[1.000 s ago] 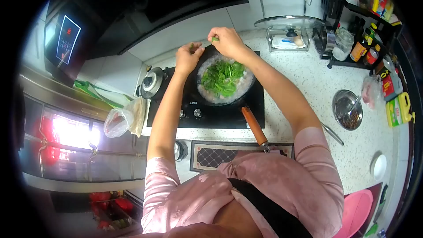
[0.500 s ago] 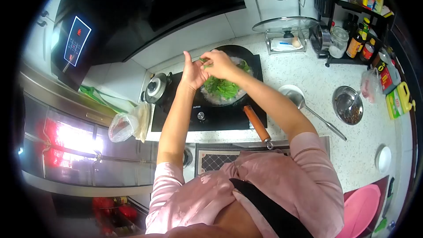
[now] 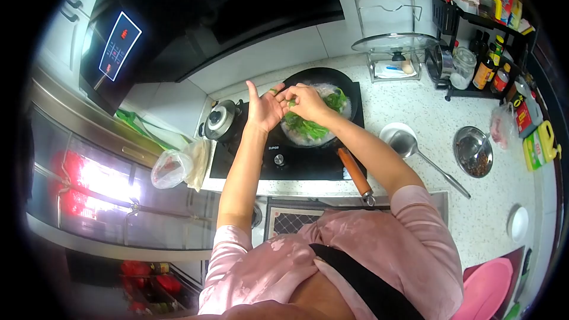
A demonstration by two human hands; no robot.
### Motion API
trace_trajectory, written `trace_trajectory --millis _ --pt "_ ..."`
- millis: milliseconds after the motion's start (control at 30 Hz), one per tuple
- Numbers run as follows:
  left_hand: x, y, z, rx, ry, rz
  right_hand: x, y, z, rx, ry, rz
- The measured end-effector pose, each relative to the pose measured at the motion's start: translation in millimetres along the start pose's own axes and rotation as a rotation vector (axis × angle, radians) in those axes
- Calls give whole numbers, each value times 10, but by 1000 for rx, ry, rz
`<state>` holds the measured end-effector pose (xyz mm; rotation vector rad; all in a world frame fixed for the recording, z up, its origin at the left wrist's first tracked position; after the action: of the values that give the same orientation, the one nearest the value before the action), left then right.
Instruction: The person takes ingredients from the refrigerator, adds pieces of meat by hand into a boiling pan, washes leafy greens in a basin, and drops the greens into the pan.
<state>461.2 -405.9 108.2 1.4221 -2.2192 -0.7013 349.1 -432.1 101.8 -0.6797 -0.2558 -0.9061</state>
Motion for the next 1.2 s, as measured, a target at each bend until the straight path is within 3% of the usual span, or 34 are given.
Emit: trace_trajectory --millis 233,300,367,467,533,633,700,767,800,900,1033,1100,1167,1200 --pt "-106 5 -2 32 -34 22 52 -217 -89 -42 45 -60" --pt "-102 -5 55 80 -68 -30 106 -237 85 76 -61 -110" --pt "-81 94 89 72 -83 16 152 -134 302 4 -127 23" --pt "-50 181 134 43 -69 95 97 -90 360 -126 -117 48" --pt "-77 120 127 77 -69 44 55 -169 211 -126 -131 -74" --pt "-160 8 86 137 -62 -26 -81 -155 -274 -514 177 101" --pt "-184 34 55 131 -32 -19 -120 -105 -314 -484 108 78" --pt "-163 97 59 125 -17 -12 -70 -67 -338 124 137 4" --pt "-150 135 62 96 3 18 -47 -17 -332 255 112 2" --pt "-191 179 51 63 30 33 13 -20 -450 230 185 61" --pt "-327 43 -84 32 113 -24 -21 -410 -252 123 187 -119" --pt "-369 -140 -104 364 35 -212 -25 -422 -249 90 211 -100" --pt "-366 -292 -35 576 -27 -366 -110 -63 -357 -519 -57 211" --pt "-393 -295 52 652 -67 -361 -202 28 -546 -620 247 479"
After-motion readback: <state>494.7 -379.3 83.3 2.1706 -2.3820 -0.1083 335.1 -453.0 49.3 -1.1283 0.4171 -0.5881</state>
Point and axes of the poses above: each hand's wrist, its own x-axis towards the middle knuckle, its own y-axis out of the palm, z = x × y, the point moved 6 cm from there along x, towards the middle knuckle, and after that the axes turned 15 degrees about z, right-handed, at the moved point
